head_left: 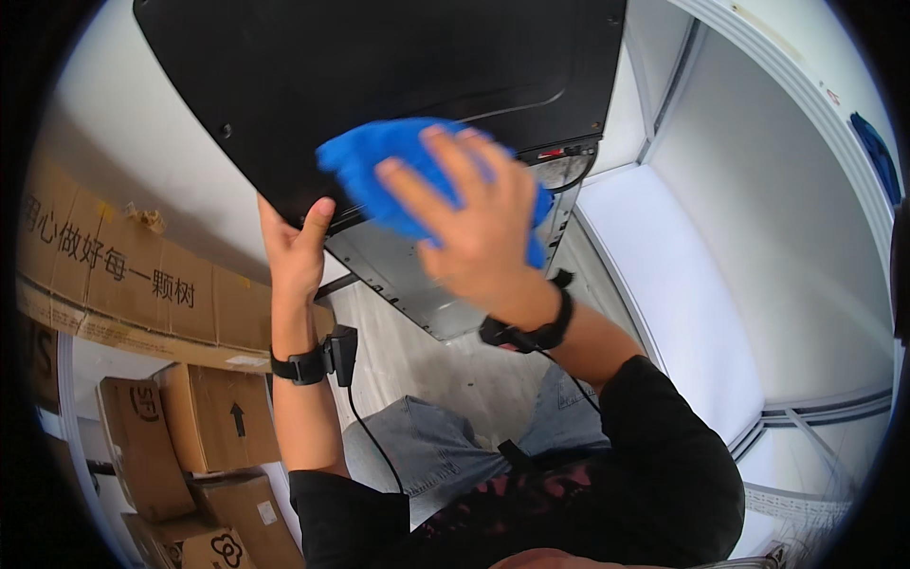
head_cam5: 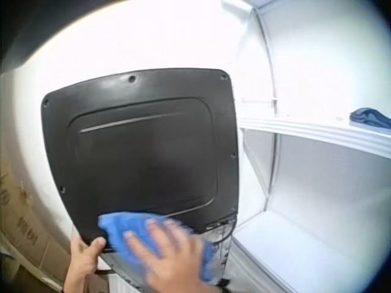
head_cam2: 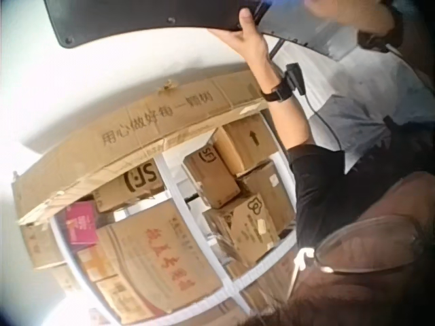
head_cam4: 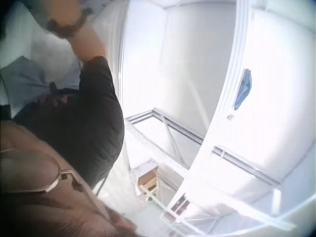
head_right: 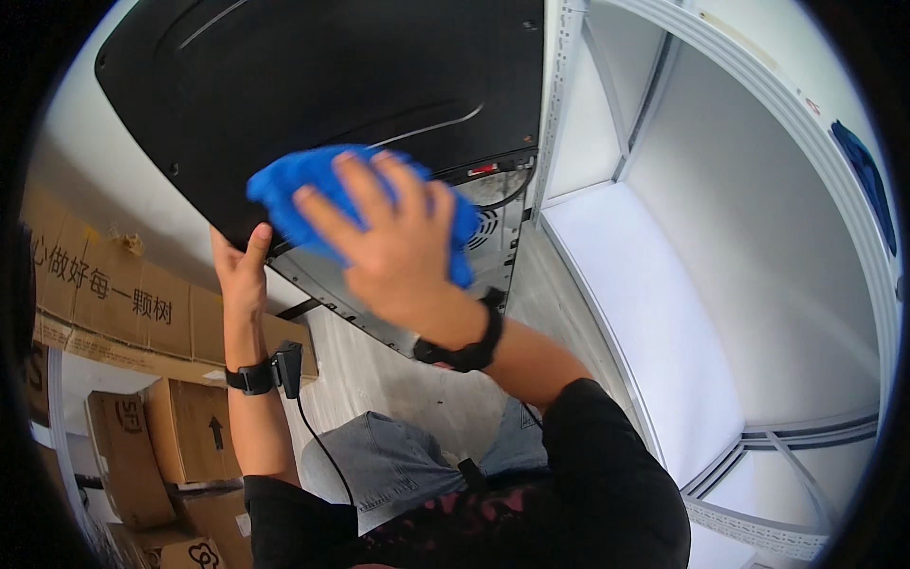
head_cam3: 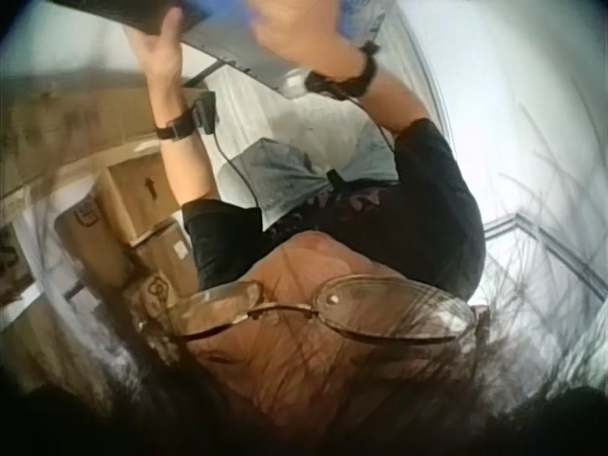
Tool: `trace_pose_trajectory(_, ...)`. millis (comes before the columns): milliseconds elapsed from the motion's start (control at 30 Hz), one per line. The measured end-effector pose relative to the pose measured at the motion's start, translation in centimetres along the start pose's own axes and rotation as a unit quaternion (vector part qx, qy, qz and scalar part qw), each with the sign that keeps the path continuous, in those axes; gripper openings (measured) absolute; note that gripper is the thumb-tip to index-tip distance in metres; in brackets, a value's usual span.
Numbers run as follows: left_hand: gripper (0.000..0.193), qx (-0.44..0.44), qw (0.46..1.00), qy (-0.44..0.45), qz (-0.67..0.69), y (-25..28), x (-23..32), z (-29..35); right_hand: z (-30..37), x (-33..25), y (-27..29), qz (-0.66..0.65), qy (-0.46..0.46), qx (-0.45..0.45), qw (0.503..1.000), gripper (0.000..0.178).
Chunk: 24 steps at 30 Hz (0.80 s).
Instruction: The person uses a screwdriver to secure screws into a black electronic device mounted on a white shelf. They then wipe the device with a blue cloth and continue tightening screws.
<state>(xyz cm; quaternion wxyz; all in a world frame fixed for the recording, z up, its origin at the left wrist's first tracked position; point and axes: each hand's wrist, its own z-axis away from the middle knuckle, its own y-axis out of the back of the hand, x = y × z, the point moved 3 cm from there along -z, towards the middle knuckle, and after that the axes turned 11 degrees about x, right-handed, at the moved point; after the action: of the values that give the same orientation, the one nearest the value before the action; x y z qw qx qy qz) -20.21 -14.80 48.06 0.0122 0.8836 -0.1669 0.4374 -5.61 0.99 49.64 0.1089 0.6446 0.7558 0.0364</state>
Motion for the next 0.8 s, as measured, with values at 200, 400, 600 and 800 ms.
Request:
trace_pose_trajectory(200,0.060,-0.013,0.999,0.015,-0.029,1.4,-1.5,-0.3,-0.7,-2.6,-1.4,-0.033,0.035,0.066,0.997,0.031)
trace_pose_trajectory(400,0.066,-0.009,0.999,-0.021,-0.038,0.4,0.1,-0.2,-2.6,2.0,2.5,-0.030,-0.026,0.016,0.999,0.044)
trace_pose_trajectory(600,0.073,-0.025,0.999,-0.011,-0.044,1.1,0.1,0.0,-2.8,9.1,5.8,0.011,-0.038,0.088,0.995,0.039)
trace_pose_trajectory(800,0.077,-0.040,0.998,0.005,-0.044,0.8,-0.6,-0.2,-2.3,6.0,4.8,0.017,0.024,0.017,0.999,0.040)
